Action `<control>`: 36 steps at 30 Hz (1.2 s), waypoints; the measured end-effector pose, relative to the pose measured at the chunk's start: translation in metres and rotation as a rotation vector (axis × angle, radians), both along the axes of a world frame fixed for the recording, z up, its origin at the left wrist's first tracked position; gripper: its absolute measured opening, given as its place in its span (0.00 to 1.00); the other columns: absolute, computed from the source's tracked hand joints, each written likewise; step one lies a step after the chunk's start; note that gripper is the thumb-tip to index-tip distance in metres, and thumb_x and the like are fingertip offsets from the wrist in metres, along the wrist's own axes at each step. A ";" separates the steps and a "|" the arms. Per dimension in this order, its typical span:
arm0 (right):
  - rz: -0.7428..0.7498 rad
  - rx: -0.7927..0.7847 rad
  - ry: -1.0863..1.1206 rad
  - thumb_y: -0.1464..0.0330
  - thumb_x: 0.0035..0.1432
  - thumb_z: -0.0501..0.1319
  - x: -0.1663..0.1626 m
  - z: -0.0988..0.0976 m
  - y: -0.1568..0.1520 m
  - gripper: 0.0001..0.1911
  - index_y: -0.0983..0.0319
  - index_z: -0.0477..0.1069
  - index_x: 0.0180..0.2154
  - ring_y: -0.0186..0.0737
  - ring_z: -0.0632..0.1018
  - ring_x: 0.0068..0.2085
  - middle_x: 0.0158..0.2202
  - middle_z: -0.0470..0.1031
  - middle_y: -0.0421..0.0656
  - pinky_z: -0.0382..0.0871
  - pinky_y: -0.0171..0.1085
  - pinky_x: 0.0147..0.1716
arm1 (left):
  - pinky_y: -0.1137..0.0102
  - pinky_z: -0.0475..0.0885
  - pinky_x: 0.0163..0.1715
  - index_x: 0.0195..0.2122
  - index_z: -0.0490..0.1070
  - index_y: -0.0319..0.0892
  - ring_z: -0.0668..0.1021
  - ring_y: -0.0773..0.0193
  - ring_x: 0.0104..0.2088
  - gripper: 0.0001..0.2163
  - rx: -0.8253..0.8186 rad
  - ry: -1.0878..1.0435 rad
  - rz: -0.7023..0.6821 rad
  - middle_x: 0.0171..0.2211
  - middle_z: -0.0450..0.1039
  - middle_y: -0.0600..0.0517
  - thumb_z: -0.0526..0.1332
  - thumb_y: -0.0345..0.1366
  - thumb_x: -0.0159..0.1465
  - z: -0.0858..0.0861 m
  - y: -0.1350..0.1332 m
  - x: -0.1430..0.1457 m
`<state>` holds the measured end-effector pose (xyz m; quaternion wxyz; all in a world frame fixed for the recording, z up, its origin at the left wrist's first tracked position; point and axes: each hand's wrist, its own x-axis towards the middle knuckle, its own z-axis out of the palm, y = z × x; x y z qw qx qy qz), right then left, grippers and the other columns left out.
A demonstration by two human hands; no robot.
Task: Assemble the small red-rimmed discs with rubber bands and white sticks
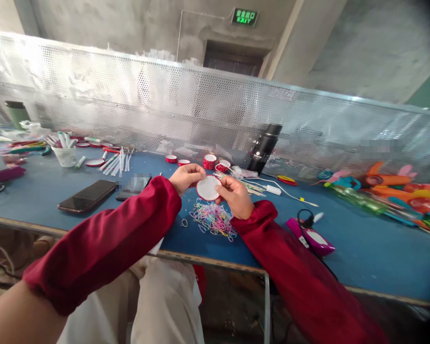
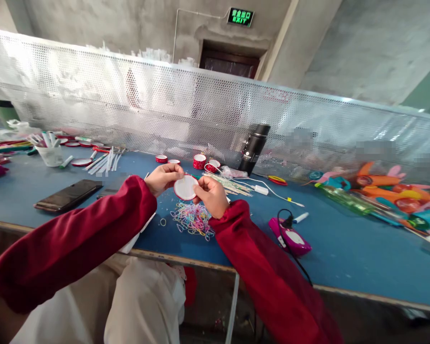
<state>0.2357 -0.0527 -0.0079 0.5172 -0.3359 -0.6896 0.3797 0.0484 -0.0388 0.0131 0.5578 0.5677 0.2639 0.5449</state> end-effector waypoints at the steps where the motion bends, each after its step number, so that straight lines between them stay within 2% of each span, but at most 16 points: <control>1: 0.001 -0.001 0.004 0.60 0.51 0.67 0.000 0.000 0.000 0.15 0.60 0.65 0.26 0.31 0.73 0.17 0.19 0.70 0.33 0.67 0.30 0.17 | 0.75 0.64 0.25 0.26 0.69 0.37 0.68 0.74 0.22 0.06 -0.003 -0.001 0.002 0.22 0.67 0.56 0.66 0.30 0.50 0.000 -0.001 0.000; 8: -0.001 -0.003 0.024 0.60 0.51 0.67 0.002 -0.002 0.003 0.15 0.60 0.65 0.26 0.30 0.73 0.17 0.19 0.70 0.33 0.67 0.29 0.17 | 0.74 0.67 0.27 0.26 0.69 0.37 0.69 0.74 0.22 0.08 -0.004 -0.005 -0.007 0.22 0.67 0.57 0.68 0.32 0.50 0.000 0.001 -0.001; 11: -0.006 -0.029 0.048 0.60 0.50 0.68 0.002 -0.001 0.004 0.15 0.60 0.64 0.26 0.30 0.73 0.17 0.19 0.70 0.33 0.67 0.29 0.17 | 0.71 0.70 0.30 0.29 0.69 0.37 0.72 0.72 0.25 0.10 0.021 0.015 -0.026 0.26 0.69 0.55 0.69 0.35 0.52 -0.001 0.003 -0.003; 13: -0.033 -0.052 0.078 0.60 0.49 0.68 0.003 0.001 0.004 0.16 0.60 0.64 0.27 0.30 0.73 0.17 0.20 0.71 0.34 0.69 0.30 0.17 | 0.69 0.72 0.34 0.37 0.71 0.37 0.75 0.69 0.31 0.14 0.098 0.062 -0.026 0.34 0.73 0.51 0.70 0.36 0.52 -0.003 0.004 -0.003; 15: -0.075 -0.066 0.120 0.60 0.48 0.68 0.003 0.004 0.003 0.15 0.60 0.66 0.31 0.31 0.73 0.17 0.20 0.72 0.34 0.71 0.32 0.17 | 0.66 0.74 0.39 0.47 0.71 0.39 0.77 0.64 0.39 0.23 0.243 0.156 -0.014 0.45 0.74 0.45 0.72 0.35 0.49 -0.005 0.004 -0.003; 17: -0.111 -0.054 0.159 0.61 0.48 0.68 0.002 0.006 0.003 0.17 0.58 0.67 0.39 0.33 0.73 0.17 0.21 0.73 0.34 0.71 0.33 0.17 | 0.64 0.75 0.41 0.56 0.66 0.41 0.76 0.58 0.46 0.34 0.403 0.277 0.000 0.53 0.70 0.41 0.73 0.33 0.47 -0.008 0.004 -0.002; 19: -0.131 -0.021 0.178 0.63 0.48 0.68 0.002 0.008 0.003 0.23 0.56 0.67 0.46 0.34 0.74 0.18 0.22 0.73 0.34 0.72 0.34 0.17 | 0.62 0.76 0.42 0.62 0.60 0.41 0.76 0.54 0.49 0.40 0.525 0.381 0.020 0.56 0.68 0.38 0.73 0.32 0.47 -0.011 0.004 0.000; 22: -0.148 0.030 0.167 0.64 0.49 0.68 0.002 0.007 0.003 0.23 0.56 0.69 0.49 0.35 0.75 0.19 0.22 0.73 0.35 0.73 0.34 0.18 | 0.60 0.76 0.43 0.64 0.57 0.39 0.77 0.54 0.47 0.40 0.643 0.478 0.078 0.55 0.69 0.37 0.70 0.32 0.50 -0.014 0.005 0.001; 27: -0.155 0.060 0.128 0.64 0.51 0.66 0.002 0.004 0.004 0.20 0.56 0.70 0.48 0.35 0.74 0.19 0.22 0.72 0.34 0.74 0.36 0.19 | 0.62 0.77 0.39 0.62 0.61 0.36 0.78 0.58 0.42 0.34 0.739 0.596 0.206 0.49 0.74 0.39 0.67 0.34 0.53 -0.013 0.005 0.001; 36: -0.150 0.021 0.190 0.62 0.49 0.68 0.003 0.001 0.007 0.19 0.57 0.64 0.40 0.33 0.73 0.17 0.24 0.73 0.34 0.71 0.35 0.16 | 0.67 0.77 0.36 0.59 0.65 0.35 0.78 0.64 0.36 0.30 0.754 0.651 0.198 0.43 0.77 0.44 0.65 0.36 0.54 -0.006 -0.002 -0.002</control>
